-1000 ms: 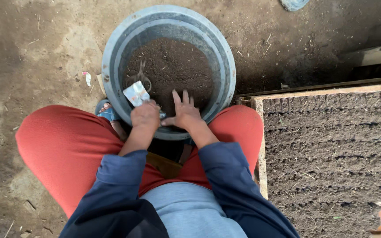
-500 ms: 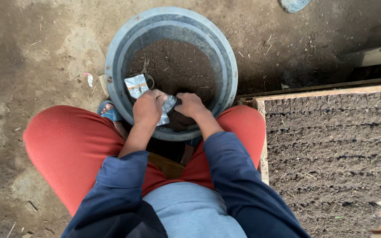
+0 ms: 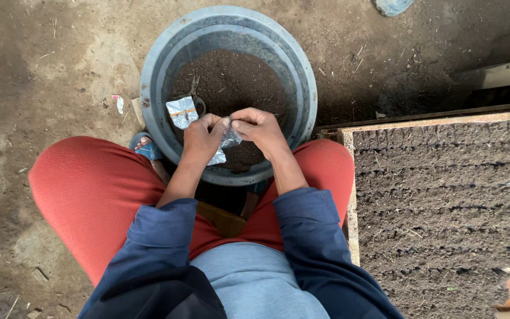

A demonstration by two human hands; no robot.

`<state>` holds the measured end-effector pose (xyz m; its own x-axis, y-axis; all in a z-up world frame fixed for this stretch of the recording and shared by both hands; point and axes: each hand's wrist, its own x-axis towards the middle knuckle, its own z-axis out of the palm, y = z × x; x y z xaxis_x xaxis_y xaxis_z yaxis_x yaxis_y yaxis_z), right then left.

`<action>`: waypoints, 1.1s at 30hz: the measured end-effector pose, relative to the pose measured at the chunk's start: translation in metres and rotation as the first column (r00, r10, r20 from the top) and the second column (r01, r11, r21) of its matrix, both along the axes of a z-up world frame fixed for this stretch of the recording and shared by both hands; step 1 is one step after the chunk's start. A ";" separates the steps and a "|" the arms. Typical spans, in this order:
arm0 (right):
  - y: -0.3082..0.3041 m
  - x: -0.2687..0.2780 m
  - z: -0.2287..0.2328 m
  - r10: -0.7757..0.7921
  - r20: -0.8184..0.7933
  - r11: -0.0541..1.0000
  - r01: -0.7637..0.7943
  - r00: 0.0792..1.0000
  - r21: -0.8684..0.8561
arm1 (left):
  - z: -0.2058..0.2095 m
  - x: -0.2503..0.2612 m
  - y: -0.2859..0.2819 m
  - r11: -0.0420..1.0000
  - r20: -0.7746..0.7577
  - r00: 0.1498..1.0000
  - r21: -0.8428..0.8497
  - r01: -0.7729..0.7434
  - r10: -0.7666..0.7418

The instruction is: The person sits cross-legged on the ground, scoops soil from a bucket, and places it into a wooden seedling tray. They open a small packet, take out seeds, and place them into the soil in the tray.

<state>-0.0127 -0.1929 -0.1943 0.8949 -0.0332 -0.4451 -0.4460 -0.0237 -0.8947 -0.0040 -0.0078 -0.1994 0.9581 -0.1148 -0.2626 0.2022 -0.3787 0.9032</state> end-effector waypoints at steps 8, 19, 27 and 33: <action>-0.008 0.001 0.003 0.058 0.035 0.998 -0.058 0.998 -0.025 | 0.052 0.001 -0.002 0.997 -0.015 0.997 -0.001 0.071 -0.071; 0.014 -0.011 0.106 0.603 0.229 0.683 -0.347 0.764 -0.643 | 0.024 0.012 0.000 0.896 -0.062 0.929 0.248 0.367 -0.364; 0.012 0.005 0.023 0.460 -0.521 0.295 -0.678 0.718 -0.674 | 0.004 0.029 -0.007 0.948 0.063 0.979 0.272 0.168 -0.191; -0.019 0.010 -0.032 -0.061 -0.192 0.886 -0.036 0.979 -0.462 | -0.037 0.029 -0.031 0.947 -0.041 0.971 0.217 0.237 -0.234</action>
<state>-0.0027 -0.2119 -0.2262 0.7893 -0.2884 -0.5420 -0.6135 -0.4047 -0.6780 0.0251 -0.0387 -0.2365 0.9065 -0.2751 -0.3202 0.0956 -0.6051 0.7904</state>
